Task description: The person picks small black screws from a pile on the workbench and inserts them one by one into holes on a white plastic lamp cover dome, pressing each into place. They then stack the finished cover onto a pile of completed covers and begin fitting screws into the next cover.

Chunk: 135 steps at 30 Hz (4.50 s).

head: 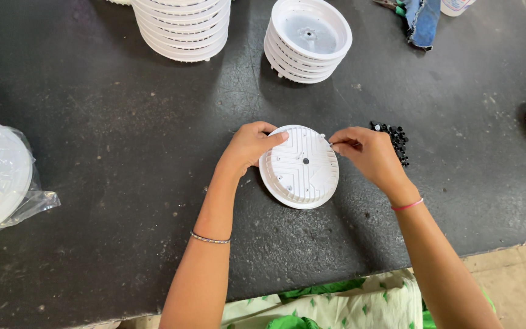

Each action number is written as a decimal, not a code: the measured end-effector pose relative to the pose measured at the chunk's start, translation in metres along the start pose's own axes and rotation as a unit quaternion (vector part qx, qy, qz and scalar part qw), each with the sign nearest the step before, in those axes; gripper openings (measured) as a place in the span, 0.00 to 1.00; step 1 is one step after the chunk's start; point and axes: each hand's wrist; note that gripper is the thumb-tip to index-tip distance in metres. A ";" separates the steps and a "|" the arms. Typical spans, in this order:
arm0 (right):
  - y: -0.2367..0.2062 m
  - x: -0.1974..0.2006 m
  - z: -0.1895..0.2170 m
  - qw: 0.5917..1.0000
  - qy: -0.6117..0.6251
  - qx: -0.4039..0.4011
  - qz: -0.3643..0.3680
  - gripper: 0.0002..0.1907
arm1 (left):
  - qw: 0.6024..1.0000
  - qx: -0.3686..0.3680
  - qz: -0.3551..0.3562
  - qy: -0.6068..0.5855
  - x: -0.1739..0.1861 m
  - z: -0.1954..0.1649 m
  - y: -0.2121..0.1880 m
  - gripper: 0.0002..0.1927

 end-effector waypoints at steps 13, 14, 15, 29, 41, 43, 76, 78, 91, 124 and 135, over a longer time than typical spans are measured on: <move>0.003 0.003 0.001 0.999 -0.026 0.037 0.007 0.09 | 1.000 0.006 -0.004 0.016 0.001 -0.001 0.001 0.22; 0.004 0.003 0.001 0.999 -0.033 0.042 0.008 0.09 | 1.000 0.007 -0.003 0.014 0.000 -0.001 0.001 0.22; 0.005 0.003 0.002 0.998 -0.040 0.046 0.009 0.09 | 1.000 0.007 -0.003 0.012 0.000 -0.002 0.001 0.22; 0.006 0.003 0.000 0.997 -0.053 0.039 0.029 0.09 | 1.000 0.002 -0.003 0.013 0.001 -0.002 0.001 0.22; 0.005 0.001 -0.002 0.992 -0.093 0.082 0.018 0.08 | 1.000 0.002 -0.001 0.006 0.001 0.002 0.002 0.21; 0.005 0.002 -0.002 0.993 -0.087 0.083 0.018 0.08 | 1.000 0.000 -0.002 0.007 0.000 0.001 0.002 0.21; 0.020 -0.008 0.010 0.996 -0.039 0.074 0.006 0.07 | 1.000 -0.001 -0.012 0.024 0.001 -0.004 -0.002 0.21; 0.020 -0.009 0.009 0.996 -0.037 0.086 0.000 0.07 | 1.000 -0.003 -0.009 0.020 0.000 -0.006 -0.003 0.21; 0.015 -0.021 0.004 0.995 -0.021 0.084 -0.058 0.06 | 1.000 -0.004 -0.002 0.008 0.002 -0.001 0.000 0.21; -0.058 -0.043 0.083 0.995 0.033 0.082 0.038 0.08 | 0.999 -0.025 -0.011 0.027 0.014 0.022 0.014 0.24; -0.058 -0.048 0.084 0.993 0.007 0.113 0.031 0.08 | 0.999 -0.024 -0.010 0.023 0.015 0.022 0.014 0.24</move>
Point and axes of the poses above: each hand's wrist, its own y-axis towards the middle knuckle, its own x-axis out of the back of the hand, z = x × y, and after that the axes turned 7 degrees about -y, right-handed
